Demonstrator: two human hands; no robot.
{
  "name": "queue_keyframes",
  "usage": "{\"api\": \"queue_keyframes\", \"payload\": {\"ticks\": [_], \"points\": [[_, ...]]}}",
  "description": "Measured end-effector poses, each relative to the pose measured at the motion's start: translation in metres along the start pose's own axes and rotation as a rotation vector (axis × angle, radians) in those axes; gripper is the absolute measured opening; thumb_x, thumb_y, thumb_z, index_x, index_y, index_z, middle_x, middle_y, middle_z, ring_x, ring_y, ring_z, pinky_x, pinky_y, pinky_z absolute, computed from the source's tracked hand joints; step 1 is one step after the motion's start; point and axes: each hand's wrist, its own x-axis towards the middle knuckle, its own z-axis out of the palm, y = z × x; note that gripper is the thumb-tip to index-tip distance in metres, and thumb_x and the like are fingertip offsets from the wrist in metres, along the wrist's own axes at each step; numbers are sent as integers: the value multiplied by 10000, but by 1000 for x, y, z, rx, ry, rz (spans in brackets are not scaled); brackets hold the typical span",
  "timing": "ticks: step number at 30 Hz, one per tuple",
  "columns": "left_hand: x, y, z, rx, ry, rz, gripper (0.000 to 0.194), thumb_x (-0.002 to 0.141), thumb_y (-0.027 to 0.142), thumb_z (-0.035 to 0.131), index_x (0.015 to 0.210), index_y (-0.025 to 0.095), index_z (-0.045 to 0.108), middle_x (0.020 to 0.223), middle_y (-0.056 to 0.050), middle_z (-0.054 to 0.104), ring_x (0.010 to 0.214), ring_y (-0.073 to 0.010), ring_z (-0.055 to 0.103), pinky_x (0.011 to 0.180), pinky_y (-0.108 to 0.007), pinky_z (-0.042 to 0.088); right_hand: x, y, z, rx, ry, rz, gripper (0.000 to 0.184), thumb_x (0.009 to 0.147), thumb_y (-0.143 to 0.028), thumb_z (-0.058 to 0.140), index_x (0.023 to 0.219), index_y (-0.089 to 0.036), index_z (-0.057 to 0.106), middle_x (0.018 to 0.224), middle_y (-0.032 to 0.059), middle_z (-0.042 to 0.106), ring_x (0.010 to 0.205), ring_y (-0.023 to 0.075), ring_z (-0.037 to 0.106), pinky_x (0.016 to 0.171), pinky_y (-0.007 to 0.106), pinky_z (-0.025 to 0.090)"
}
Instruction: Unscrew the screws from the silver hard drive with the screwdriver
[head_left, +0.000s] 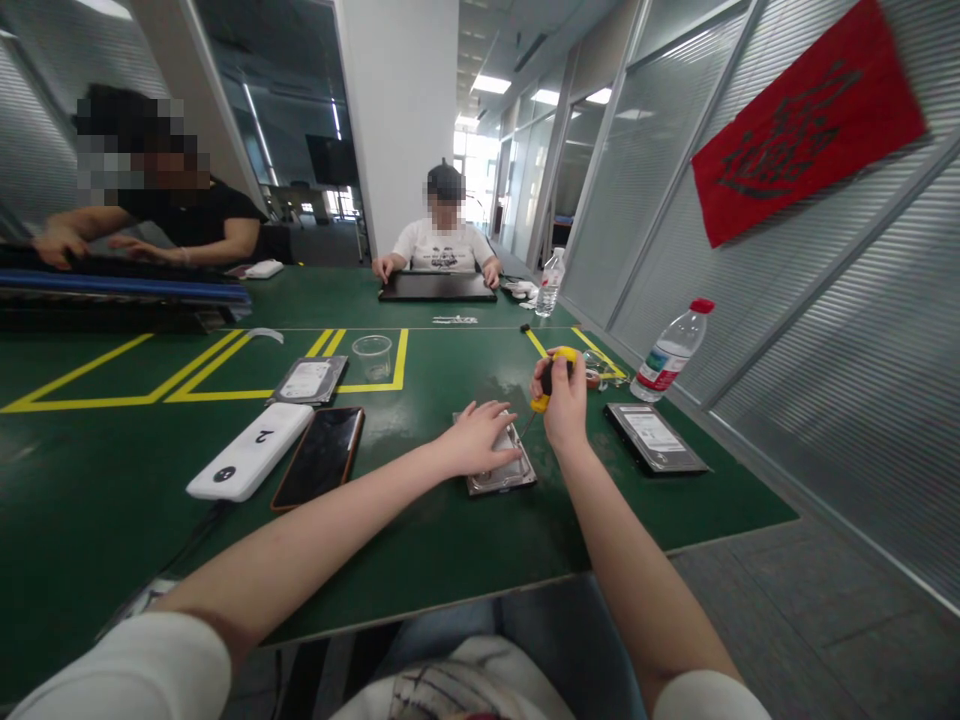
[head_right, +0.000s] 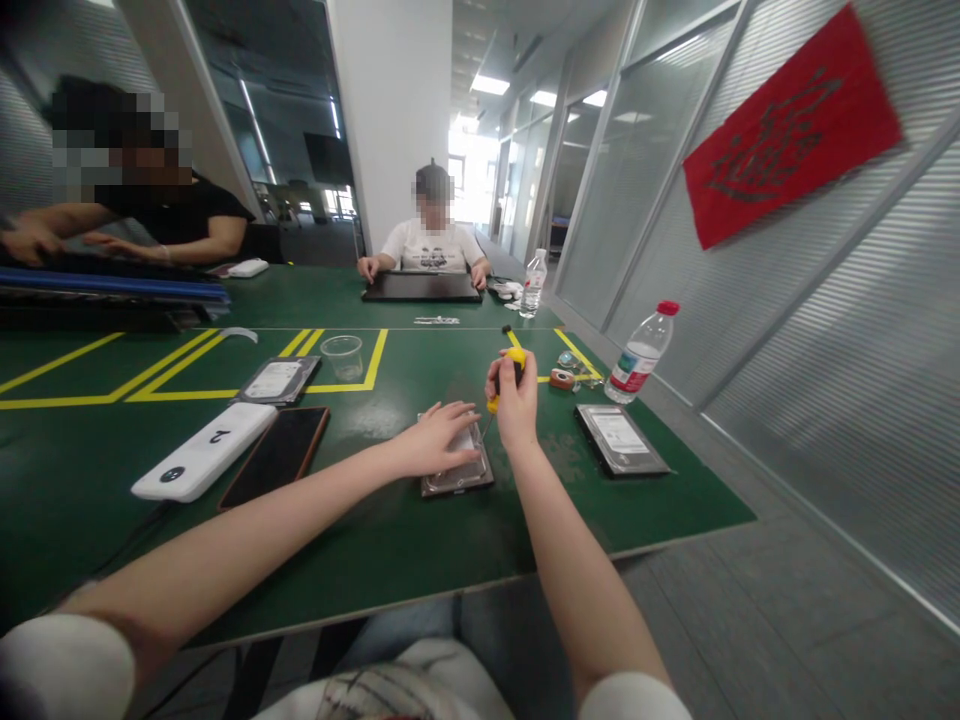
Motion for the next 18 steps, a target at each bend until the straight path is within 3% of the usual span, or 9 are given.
{"api": "queue_keyframes", "payload": {"ticks": [3,7,15,18], "points": [[5,1,8,31,-28,9,671,909,536,537,1431,127,434,1529,-185,364,1439,-344,286,1148,-592,210,-1,-1,0,-18,-8,0,309,836,-540,588,930,-261,492,683,-81,518,445,29,420,433,179,323],[2,-1,15,68,30,52,622,923,545,495,1407,154,474,1518,-159,395,1430,-326,311,1158,-542,229,-1,-1,2,-44,0,5,350,814,-577,592,929,-263,488,676,-80,510,441,35,411,425,186,321],[-1,-2,16,90,49,67,593,924,538,492,1379,157,505,1490,-148,439,1406,-317,354,1152,-518,255,-1,-1,4,-28,-37,12,327,816,-552,607,918,-255,518,661,-80,508,438,39,409,419,187,306],[-1,-2,17,109,54,79,577,937,541,476,1371,162,508,1493,-148,433,1403,-312,361,1149,-516,263,0,-3,0,-120,-64,4,340,821,-557,596,939,-239,572,713,-52,537,540,63,483,496,201,388]]}}
